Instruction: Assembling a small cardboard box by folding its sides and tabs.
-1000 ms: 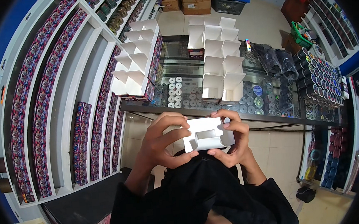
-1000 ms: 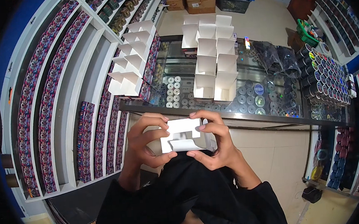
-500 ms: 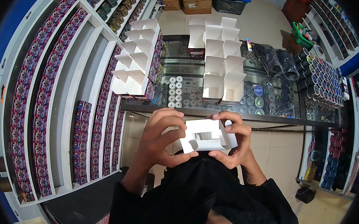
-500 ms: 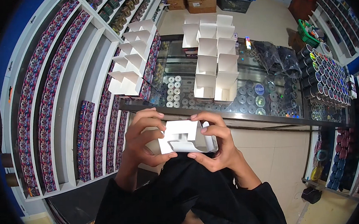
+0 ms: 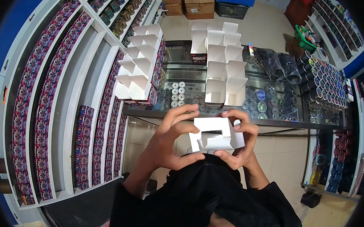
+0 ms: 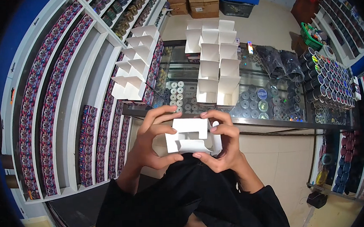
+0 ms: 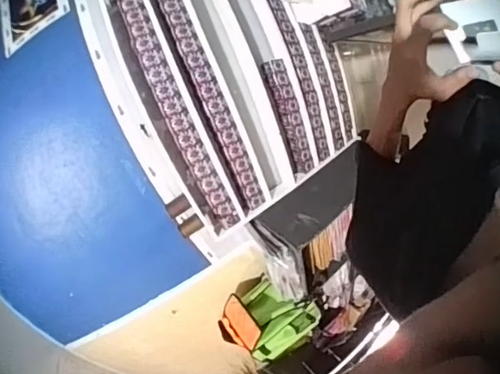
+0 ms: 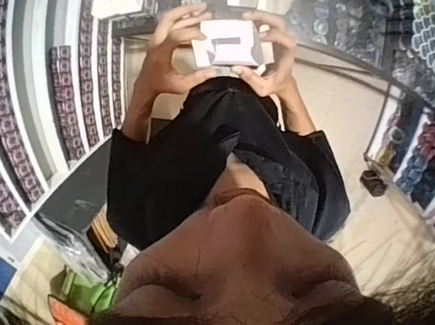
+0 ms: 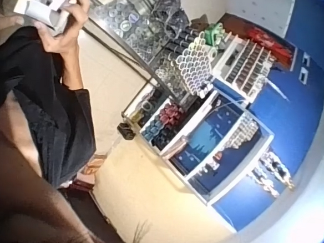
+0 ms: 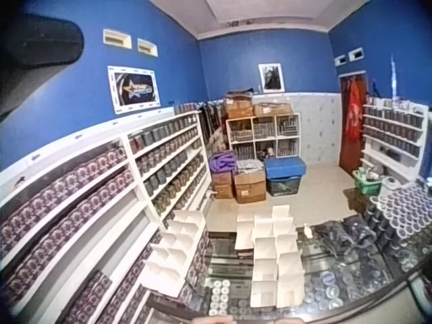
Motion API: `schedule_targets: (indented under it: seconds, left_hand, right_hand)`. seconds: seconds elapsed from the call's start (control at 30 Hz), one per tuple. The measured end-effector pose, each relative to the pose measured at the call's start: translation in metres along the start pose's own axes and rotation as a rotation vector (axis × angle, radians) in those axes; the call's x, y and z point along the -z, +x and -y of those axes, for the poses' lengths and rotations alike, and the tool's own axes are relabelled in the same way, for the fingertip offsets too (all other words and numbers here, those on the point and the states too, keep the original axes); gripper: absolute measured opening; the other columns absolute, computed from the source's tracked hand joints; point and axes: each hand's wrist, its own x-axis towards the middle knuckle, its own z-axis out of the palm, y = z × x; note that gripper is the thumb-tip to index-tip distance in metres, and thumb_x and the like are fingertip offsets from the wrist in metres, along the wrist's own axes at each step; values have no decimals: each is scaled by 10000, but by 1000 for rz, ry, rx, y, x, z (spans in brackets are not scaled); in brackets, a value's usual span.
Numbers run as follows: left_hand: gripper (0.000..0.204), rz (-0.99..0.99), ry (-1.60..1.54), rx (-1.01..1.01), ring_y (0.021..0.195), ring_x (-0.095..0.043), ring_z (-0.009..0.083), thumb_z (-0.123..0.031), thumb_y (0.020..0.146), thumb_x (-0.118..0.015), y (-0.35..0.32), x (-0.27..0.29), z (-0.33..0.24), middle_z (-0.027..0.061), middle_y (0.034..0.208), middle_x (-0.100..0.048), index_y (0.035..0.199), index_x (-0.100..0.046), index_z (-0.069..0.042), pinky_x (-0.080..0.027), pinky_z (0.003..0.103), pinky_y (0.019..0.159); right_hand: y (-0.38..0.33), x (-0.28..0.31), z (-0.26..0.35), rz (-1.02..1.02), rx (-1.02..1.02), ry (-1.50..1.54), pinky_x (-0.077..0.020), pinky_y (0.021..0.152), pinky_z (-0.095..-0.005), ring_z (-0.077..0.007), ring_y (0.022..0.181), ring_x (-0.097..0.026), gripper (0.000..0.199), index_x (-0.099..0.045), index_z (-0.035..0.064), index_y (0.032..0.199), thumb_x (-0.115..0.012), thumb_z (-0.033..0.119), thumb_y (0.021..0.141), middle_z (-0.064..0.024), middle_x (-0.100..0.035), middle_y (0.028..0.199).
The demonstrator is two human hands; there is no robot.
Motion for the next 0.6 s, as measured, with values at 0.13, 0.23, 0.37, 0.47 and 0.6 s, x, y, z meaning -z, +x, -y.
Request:
schedule_targets:
  seconds: [0.13, 0.23, 0.37, 0.47, 0.6]
  left_hand:
    - [544, 19, 23, -56, 1183, -616, 360, -129, 686, -893, 2, -2, 5, 198, 1309, -578, 1122, -570, -80, -536, 427, 938]
    - [507, 73, 29, -21, 1164, -630, 353, -130, 699, -882, 5, 6, 1, 186, 1302, -596, 1091, -569, -62, -542, 421, 928]
    - [559, 185, 103, -39, 1161, -643, 356, -125, 659, -892, 7, 8, -2, 209, 1281, -628, 1108, -562, -77, -538, 417, 936]
    - [539, 191, 104, -32, 1145, -645, 350, -136, 679, -885, 6, 6, -3, 177, 1284, -627, 1107, -564, -71, -539, 419, 934]
    - [543, 167, 70, -26, 1151, -638, 346, -149, 697, -881, 3, 6, -2, 154, 1300, -617, 1126, -556, -71, -538, 427, 935]
  right_hand:
    - [8, 3, 3, -18, 14, 79, -473, 1014, -517, -395, 1187, -564, 655, -404, 80, 1219, -848, 136, 741, -275, -463, 1294]
    - [18, 20, 14, 116, -8, -147, -490, 1003, -507, -397, 1193, -572, 585, -473, 60, 1131, -866, 132, 703, -277, -475, 1306]
    - [34, 26, 35, 239, -91, -205, -542, 913, -445, -361, 1152, -600, 610, -596, 39, 1185, -880, 143, 655, -262, -496, 1356]
    - [44, 26, 37, 342, -150, -233, -557, 867, -411, -345, 1118, -612, 629, -667, 69, 1237, -866, 144, 645, -228, -517, 1367]
    - [45, 25, 38, 408, -166, -237, -549, 861, -408, -327, 1062, -607, 568, -732, 98, 1193, -841, 151, 637, -208, -519, 1369]
